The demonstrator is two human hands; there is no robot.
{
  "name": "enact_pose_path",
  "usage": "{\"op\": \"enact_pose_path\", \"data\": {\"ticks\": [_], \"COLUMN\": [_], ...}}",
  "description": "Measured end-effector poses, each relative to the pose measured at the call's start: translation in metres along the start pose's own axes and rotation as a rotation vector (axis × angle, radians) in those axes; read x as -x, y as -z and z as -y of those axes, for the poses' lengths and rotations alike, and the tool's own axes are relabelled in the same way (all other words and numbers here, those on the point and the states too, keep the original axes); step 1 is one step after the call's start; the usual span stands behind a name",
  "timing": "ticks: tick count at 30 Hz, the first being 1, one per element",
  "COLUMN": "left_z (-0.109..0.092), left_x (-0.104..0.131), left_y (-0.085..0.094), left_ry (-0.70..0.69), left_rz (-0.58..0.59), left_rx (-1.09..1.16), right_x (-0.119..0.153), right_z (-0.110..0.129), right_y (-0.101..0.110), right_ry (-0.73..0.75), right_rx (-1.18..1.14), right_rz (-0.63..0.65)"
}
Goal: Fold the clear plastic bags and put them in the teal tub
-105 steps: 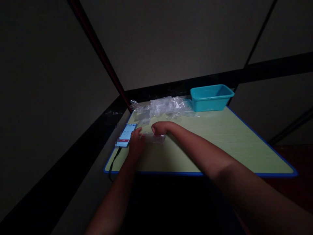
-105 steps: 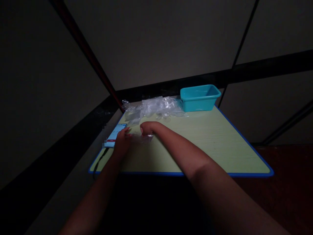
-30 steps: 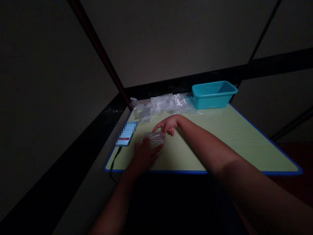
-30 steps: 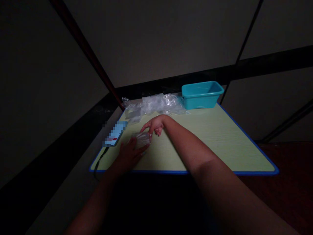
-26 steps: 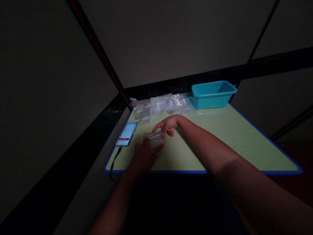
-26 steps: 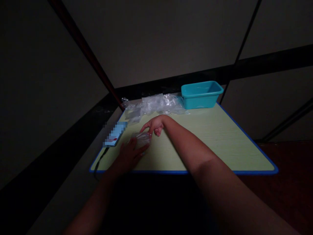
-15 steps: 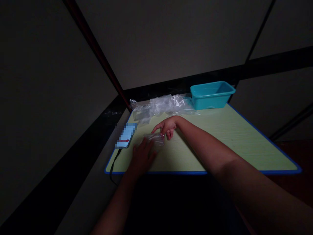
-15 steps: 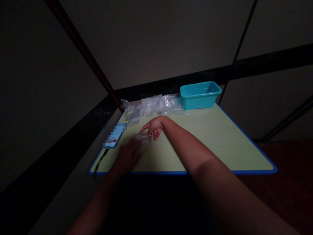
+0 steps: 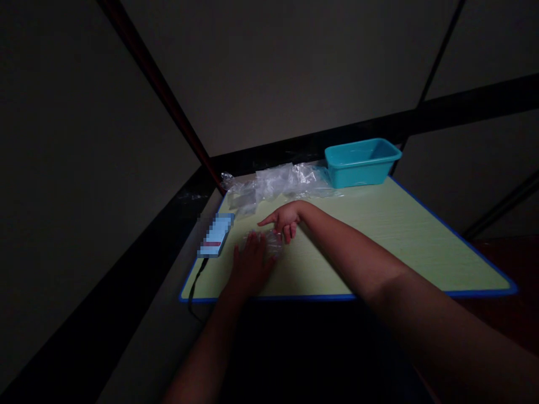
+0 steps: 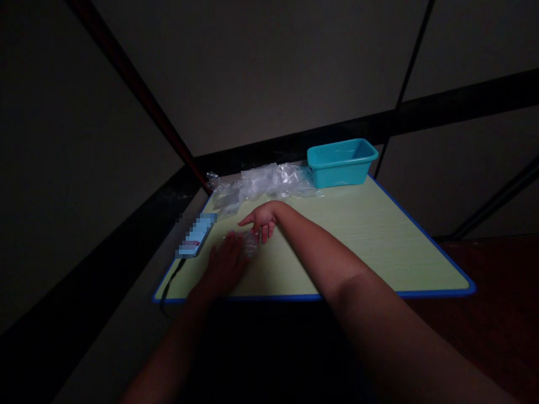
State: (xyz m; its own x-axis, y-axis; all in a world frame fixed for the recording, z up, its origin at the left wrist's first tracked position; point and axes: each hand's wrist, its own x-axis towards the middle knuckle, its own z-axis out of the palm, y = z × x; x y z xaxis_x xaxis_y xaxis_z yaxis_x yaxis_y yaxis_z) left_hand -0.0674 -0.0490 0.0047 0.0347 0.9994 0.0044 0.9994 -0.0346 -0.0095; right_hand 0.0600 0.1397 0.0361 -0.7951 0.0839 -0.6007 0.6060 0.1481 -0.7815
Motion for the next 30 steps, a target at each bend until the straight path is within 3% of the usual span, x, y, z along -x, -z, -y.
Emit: {"op": "enact_pose_path", "data": {"ticks": [6, 15, 23, 30], "left_z": [0.004, 0.020, 0.022, 0.015], "left_x": [-0.003, -0.016, -0.013, -0.013], "left_y": [0.002, -0.001, -0.007, -0.001], "left_ry": [-0.011, -0.020, -0.034, -0.004], "left_rz": [0.061, -0.002, -0.082, -0.048], "left_rx": [-0.002, -0.053, 0.013, -0.029], "right_x": [0.000, -0.003, -0.001, 0.018], "right_z": [0.000, -0.004, -0.006, 0.005], "right_y": [0.001, 0.005, 0.005, 0.001], "right_ry": [0.008, 0.029, 0.034, 0.053], "right_rx": [-0.019, -0.059, -0.094, -0.062], "right_rz": [0.006, 0.034, 0.022, -0.163]}}
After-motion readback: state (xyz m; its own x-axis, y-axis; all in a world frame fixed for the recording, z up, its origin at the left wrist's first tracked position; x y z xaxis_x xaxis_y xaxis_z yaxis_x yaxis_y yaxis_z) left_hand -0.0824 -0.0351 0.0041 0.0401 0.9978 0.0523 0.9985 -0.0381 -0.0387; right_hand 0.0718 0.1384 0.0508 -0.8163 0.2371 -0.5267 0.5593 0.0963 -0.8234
